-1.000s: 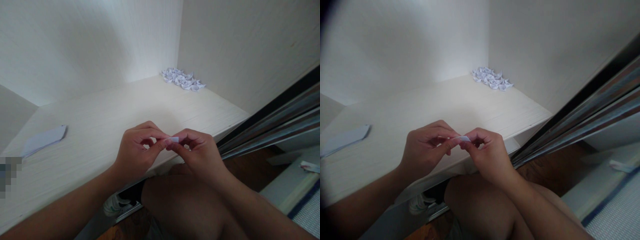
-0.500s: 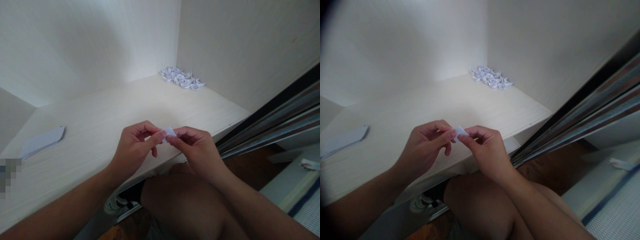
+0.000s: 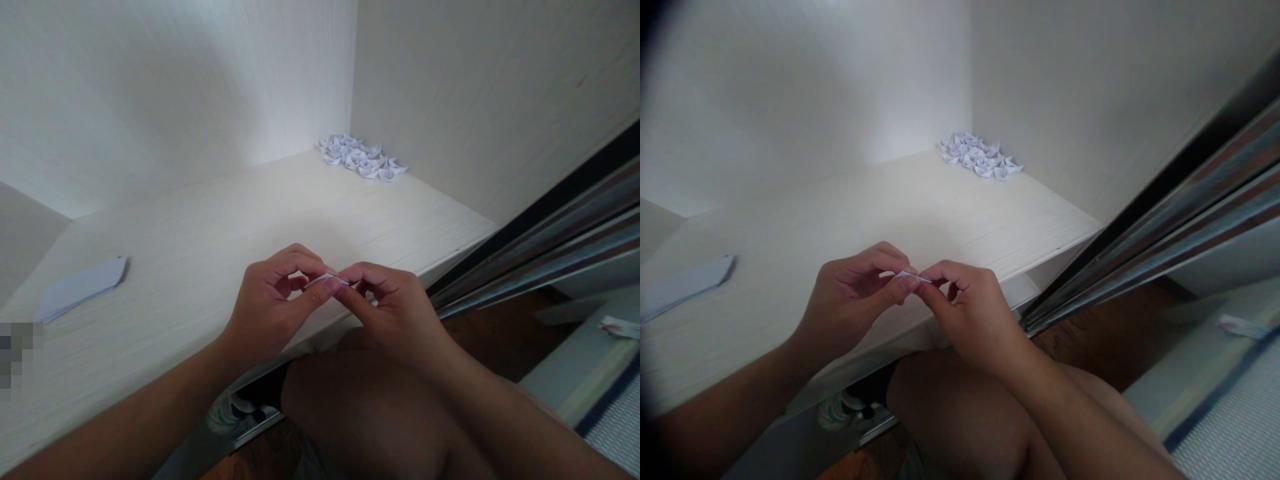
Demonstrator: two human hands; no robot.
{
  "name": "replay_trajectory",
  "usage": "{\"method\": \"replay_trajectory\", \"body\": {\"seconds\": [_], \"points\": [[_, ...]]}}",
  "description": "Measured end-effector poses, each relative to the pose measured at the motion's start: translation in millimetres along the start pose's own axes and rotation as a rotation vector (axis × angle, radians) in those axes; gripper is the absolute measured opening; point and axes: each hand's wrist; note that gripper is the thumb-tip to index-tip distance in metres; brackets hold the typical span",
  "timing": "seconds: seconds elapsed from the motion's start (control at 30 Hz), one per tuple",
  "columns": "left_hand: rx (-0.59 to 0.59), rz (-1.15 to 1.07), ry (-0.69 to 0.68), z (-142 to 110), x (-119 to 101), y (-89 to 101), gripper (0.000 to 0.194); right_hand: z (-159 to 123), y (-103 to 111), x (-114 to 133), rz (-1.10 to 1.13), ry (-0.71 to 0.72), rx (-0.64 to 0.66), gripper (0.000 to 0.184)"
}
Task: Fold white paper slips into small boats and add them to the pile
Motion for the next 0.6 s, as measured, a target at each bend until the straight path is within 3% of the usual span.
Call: {"method": "replay_trajectory", "body": {"seconds": [0.13,0.33,0.47,0.6], "points": [[-0.015,0.022,-0.081,-0.8,-0.5,0.4,0.011,-0.7,2.5,3.1,-0.045,0.064,-0.013,0.011],[-0.067,0.073,-0.179,-4.3,-1.3,-0.1,0.011,-2.7,3.3,9.0,-0.054,0.019,0.018,0.016],[-0.13,-0.06,-0.059,-5.9,2.2,-1.1,0.008,-1.1,-5.3,9.7,0.068,-0.037,0.003,0.019],[-0.104,-0.184,0.116,-3.8,4.8,-1.8,0.014,2.0,-13.8,6.6,0.176,-0.069,-0.023,0.023]]}}
Point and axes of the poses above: each hand's wrist, its own z-axis towards the middle knuckle, its own y-axis out of the back of the hand, x = y × z, and after that the axes turned 2 degrees about z, right-handed
